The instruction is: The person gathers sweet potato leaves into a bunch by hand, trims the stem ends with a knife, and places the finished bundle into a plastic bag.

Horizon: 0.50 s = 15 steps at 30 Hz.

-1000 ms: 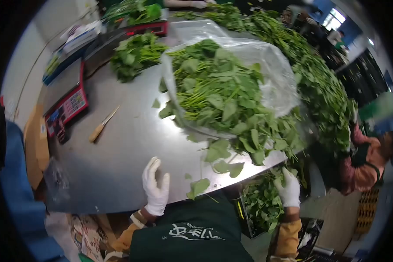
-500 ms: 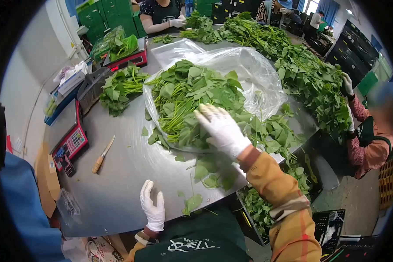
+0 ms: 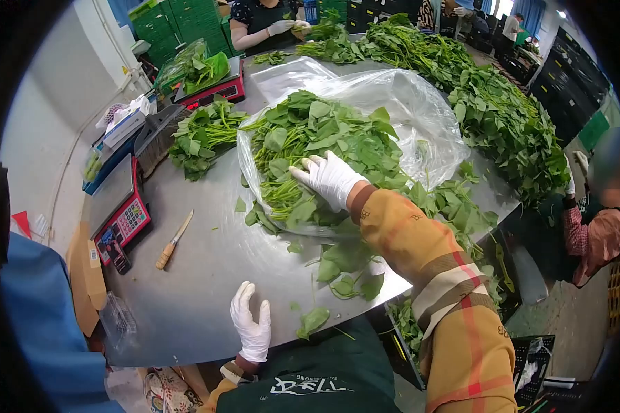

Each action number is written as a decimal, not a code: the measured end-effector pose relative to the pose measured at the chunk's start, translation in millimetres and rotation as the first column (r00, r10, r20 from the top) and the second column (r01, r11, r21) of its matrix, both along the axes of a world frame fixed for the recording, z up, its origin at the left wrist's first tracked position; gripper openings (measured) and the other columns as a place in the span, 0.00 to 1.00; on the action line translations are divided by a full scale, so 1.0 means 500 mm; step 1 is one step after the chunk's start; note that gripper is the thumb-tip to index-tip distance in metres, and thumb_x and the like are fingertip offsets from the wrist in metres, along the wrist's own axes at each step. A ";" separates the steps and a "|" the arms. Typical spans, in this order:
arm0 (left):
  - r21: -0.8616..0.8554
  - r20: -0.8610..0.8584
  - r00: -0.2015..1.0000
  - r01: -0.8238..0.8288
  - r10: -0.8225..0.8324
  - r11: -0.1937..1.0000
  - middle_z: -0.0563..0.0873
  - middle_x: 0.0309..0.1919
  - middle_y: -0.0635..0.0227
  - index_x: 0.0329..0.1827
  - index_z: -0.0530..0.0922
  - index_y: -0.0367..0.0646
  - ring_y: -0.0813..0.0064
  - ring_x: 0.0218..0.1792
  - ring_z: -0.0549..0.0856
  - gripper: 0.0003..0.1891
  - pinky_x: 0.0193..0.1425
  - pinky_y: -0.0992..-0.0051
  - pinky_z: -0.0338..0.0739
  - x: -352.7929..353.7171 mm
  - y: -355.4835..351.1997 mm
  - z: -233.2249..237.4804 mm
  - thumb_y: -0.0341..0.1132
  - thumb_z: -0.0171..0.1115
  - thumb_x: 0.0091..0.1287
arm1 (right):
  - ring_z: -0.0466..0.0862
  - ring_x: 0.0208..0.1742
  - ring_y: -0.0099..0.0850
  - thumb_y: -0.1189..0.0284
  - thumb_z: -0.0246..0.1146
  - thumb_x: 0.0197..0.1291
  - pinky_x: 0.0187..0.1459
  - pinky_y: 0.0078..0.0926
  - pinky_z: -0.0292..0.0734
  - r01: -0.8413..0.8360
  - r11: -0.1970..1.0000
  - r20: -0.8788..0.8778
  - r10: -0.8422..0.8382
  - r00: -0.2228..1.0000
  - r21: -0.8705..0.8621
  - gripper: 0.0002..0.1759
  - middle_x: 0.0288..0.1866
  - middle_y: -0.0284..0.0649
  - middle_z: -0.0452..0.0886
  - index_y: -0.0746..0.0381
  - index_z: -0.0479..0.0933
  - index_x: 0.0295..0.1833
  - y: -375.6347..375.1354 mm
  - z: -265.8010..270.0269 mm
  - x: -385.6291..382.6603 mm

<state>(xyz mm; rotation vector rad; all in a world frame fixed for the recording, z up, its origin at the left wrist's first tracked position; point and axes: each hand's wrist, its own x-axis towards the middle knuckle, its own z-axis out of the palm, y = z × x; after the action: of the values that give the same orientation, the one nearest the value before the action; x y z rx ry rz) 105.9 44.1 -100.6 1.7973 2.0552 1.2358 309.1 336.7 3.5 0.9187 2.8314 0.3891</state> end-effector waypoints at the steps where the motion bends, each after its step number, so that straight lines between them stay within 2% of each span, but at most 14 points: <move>1: 0.006 0.001 1.000 0.000 0.000 1.000 0.77 0.61 0.54 0.61 0.75 0.39 0.53 0.62 0.76 0.24 0.68 0.58 0.66 -0.001 -0.001 -0.001 0.33 0.67 0.61 | 0.73 0.66 0.42 0.68 0.73 0.38 0.63 0.38 0.66 0.009 1.000 0.022 -0.009 1.000 -0.003 0.56 0.64 0.47 0.73 0.58 0.56 0.77 -0.003 0.001 0.000; 2: 0.013 0.002 1.000 0.000 0.000 1.000 0.78 0.61 0.54 0.61 0.75 0.39 0.53 0.62 0.76 0.24 0.68 0.58 0.66 -0.002 -0.001 -0.001 0.33 0.67 0.61 | 0.75 0.62 0.41 0.67 0.71 0.40 0.60 0.37 0.67 0.017 1.000 0.042 -0.017 0.999 -0.004 0.53 0.60 0.45 0.75 0.58 0.57 0.76 -0.006 0.003 0.002; 5: 0.021 0.014 1.000 -0.005 0.004 1.000 0.78 0.60 0.54 0.61 0.75 0.39 0.53 0.62 0.76 0.24 0.68 0.58 0.67 -0.003 -0.003 0.000 0.33 0.67 0.61 | 0.78 0.51 0.36 0.69 0.65 0.51 0.55 0.37 0.68 -0.015 0.993 -0.094 0.026 0.995 0.121 0.39 0.45 0.39 0.78 0.57 0.64 0.72 -0.009 -0.030 0.023; 6: 0.027 0.016 1.000 -0.002 0.002 1.000 0.78 0.60 0.54 0.61 0.75 0.39 0.53 0.61 0.76 0.24 0.68 0.58 0.67 -0.004 -0.004 -0.001 0.33 0.67 0.61 | 0.79 0.50 0.38 0.69 0.65 0.49 0.52 0.36 0.69 -0.024 0.991 -0.141 0.043 0.989 0.135 0.36 0.43 0.38 0.79 0.58 0.67 0.68 -0.004 -0.041 0.031; 9: 0.048 0.023 1.000 0.004 -0.005 0.999 0.78 0.59 0.54 0.61 0.74 0.40 0.52 0.61 0.76 0.24 0.68 0.58 0.67 -0.008 -0.003 -0.004 0.33 0.67 0.61 | 0.79 0.49 0.36 0.70 0.63 0.54 0.51 0.37 0.69 -0.038 0.992 -0.214 0.063 0.975 0.120 0.30 0.41 0.36 0.79 0.57 0.69 0.65 -0.010 -0.017 0.056; 11: 0.059 0.023 1.000 0.009 -0.010 0.998 0.78 0.59 0.54 0.61 0.74 0.40 0.52 0.61 0.76 0.25 0.67 0.57 0.67 -0.008 -0.004 -0.007 0.34 0.67 0.61 | 0.79 0.51 0.38 0.67 0.70 0.45 0.53 0.38 0.69 0.031 0.998 -0.263 -0.017 0.965 0.049 0.36 0.43 0.37 0.80 0.53 0.70 0.64 -0.023 0.032 0.069; 15: 0.056 -0.033 0.999 0.022 -0.020 0.998 0.78 0.59 0.54 0.62 0.74 0.40 0.52 0.61 0.76 0.25 0.67 0.57 0.67 -0.012 -0.003 -0.012 0.35 0.68 0.61 | 0.79 0.55 0.43 0.65 0.72 0.41 0.57 0.40 0.70 0.010 1.000 -0.407 -0.017 0.913 -0.020 0.37 0.50 0.42 0.81 0.53 0.72 0.62 -0.001 0.061 0.127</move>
<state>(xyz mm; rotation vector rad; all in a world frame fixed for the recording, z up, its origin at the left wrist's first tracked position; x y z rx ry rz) 99.7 42.4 -106.8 1.8709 2.0327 1.2796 372.4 336.0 33.9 1.1329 3.1904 0.1854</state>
